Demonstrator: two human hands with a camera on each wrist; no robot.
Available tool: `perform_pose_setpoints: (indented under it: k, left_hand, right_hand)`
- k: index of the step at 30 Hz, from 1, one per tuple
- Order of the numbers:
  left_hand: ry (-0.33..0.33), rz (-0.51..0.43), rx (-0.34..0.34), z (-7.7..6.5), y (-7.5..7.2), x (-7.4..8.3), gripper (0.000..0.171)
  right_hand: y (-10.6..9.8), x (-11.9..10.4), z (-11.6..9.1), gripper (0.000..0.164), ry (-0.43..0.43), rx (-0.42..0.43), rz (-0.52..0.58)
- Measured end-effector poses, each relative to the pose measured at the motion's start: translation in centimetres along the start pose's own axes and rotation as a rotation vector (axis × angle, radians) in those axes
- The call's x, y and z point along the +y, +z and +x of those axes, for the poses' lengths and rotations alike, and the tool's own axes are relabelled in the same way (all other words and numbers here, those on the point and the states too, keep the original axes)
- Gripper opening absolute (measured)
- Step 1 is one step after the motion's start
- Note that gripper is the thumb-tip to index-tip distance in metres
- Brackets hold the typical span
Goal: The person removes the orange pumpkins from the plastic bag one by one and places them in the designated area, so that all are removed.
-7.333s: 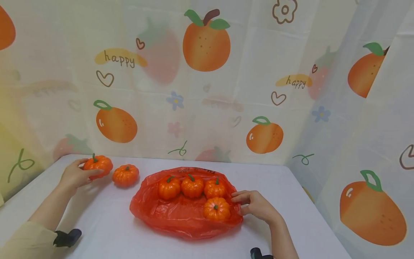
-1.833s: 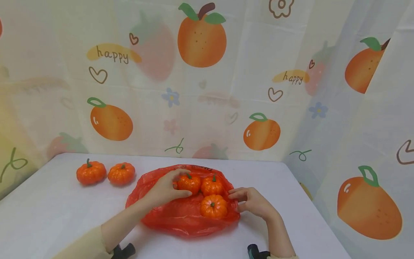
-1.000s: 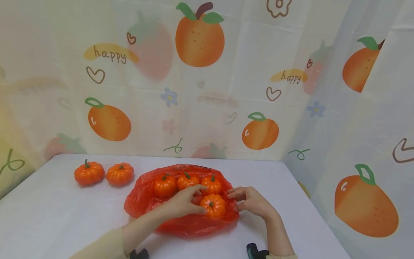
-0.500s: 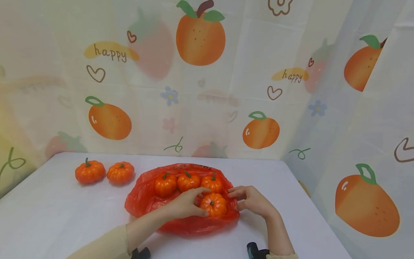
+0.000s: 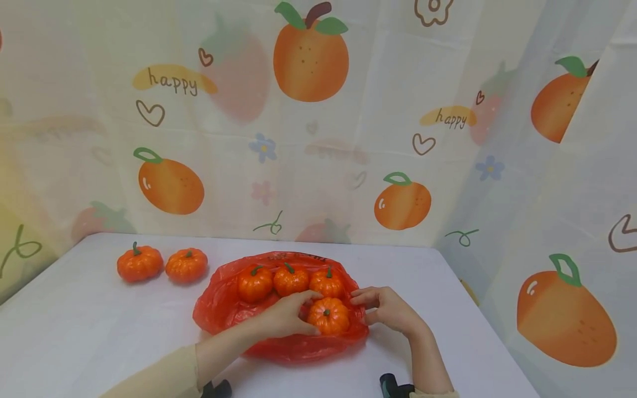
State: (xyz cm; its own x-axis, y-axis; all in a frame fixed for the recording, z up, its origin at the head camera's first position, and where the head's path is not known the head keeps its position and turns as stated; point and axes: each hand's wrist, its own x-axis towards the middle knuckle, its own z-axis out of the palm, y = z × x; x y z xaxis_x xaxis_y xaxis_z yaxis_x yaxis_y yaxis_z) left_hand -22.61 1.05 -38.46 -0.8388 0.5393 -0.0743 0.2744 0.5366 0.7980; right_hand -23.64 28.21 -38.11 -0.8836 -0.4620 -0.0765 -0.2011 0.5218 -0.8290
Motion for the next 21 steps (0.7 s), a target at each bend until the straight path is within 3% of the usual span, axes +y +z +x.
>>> perform_pose_setpoints:
  k: [21]
  left_hand:
    - [-0.020,0.005,0.011,0.05,0.39,0.15,0.063]
  right_hand:
    - [0.01,0.13,0.13,0.041,-0.005,0.001,-0.004]
